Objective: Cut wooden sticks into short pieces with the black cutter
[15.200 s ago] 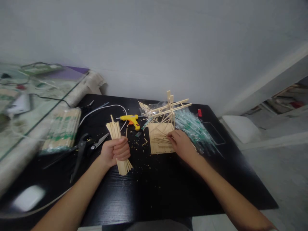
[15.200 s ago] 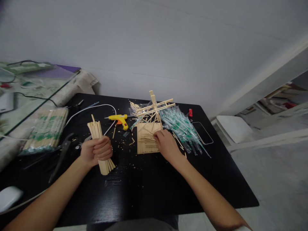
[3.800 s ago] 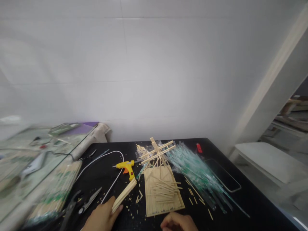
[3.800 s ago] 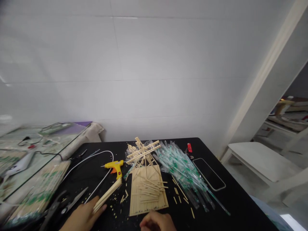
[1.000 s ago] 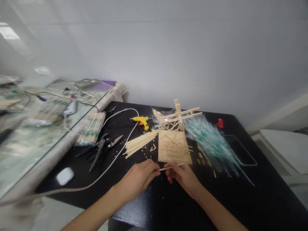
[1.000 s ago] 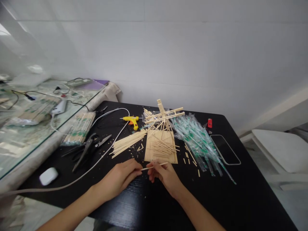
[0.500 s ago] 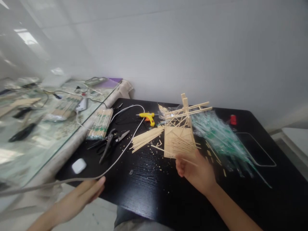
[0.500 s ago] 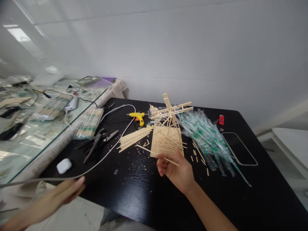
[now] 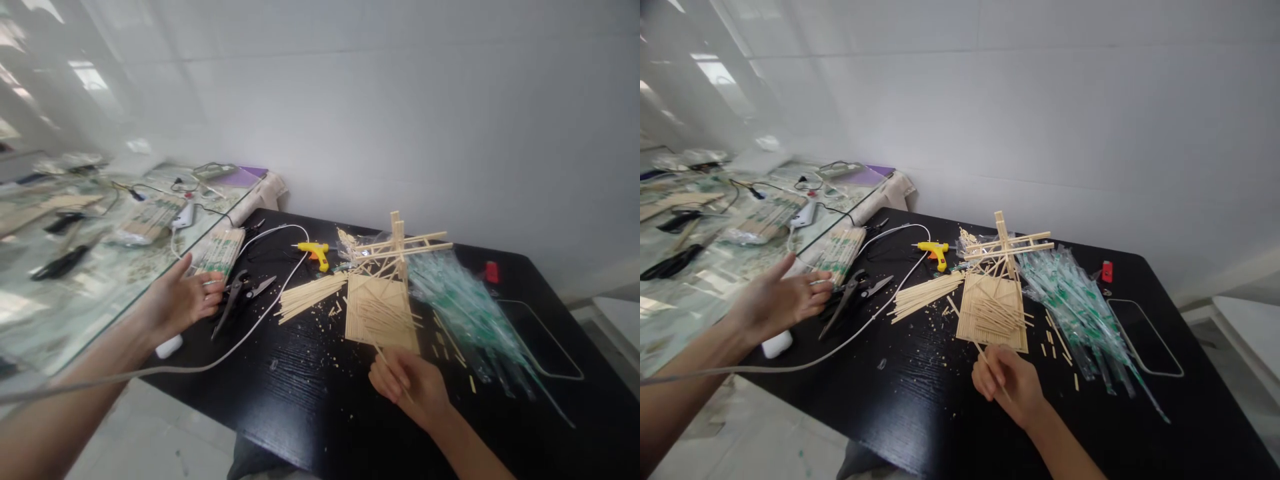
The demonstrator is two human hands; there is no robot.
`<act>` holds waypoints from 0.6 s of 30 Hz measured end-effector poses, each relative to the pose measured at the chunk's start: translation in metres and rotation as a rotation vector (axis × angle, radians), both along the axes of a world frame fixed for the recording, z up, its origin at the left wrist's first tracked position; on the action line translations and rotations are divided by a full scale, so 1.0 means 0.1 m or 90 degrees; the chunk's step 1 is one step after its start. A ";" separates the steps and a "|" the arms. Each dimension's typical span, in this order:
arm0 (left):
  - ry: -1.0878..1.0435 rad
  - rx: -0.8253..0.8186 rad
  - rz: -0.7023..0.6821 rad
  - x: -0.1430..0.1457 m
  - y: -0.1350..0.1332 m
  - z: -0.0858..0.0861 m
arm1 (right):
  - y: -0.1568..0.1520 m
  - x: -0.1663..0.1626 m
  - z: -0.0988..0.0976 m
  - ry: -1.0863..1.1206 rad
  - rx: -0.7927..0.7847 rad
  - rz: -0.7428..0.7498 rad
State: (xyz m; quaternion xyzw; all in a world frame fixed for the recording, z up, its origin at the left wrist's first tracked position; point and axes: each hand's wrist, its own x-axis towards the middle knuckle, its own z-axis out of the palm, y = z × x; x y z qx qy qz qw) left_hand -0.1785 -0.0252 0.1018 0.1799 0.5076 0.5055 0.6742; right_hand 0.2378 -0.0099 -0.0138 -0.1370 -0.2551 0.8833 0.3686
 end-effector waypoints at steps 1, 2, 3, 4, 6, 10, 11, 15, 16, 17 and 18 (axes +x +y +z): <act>-0.030 0.009 -0.015 0.06 0.10 0.01 | 0.00 0.00 0.00 -0.002 -0.001 -0.003; -0.047 0.024 -0.040 0.12 0.20 0.01 | 0.00 0.00 0.00 -0.005 -0.001 -0.008; -0.051 0.042 -0.065 0.18 0.29 0.00 | 0.00 0.00 -0.01 -0.009 0.000 -0.013; -0.049 0.058 -0.085 0.24 0.37 -0.01 | 0.00 0.00 -0.01 -0.014 0.002 -0.017; -0.036 0.080 -0.117 0.36 0.49 -0.03 | 0.00 0.01 -0.02 -0.024 0.006 -0.022; 0.135 0.144 -0.221 0.52 0.60 0.02 | 0.00 0.02 -0.03 -0.055 0.003 -0.024; 0.232 0.170 -0.243 0.52 0.61 0.05 | -0.01 0.02 -0.03 -0.066 -0.001 -0.023; 0.684 0.235 -0.273 0.30 0.59 0.15 | -0.02 0.02 -0.01 -0.109 -0.001 -0.011; 0.825 0.194 -0.266 0.20 0.57 0.14 | -0.03 0.02 -0.01 -0.118 0.003 -0.008; 0.946 0.123 -0.279 0.10 0.54 0.12 | -0.03 0.01 -0.01 -0.129 0.007 -0.003; 1.028 0.047 -0.296 0.01 0.50 0.08 | -0.03 0.01 -0.01 -0.141 0.009 0.001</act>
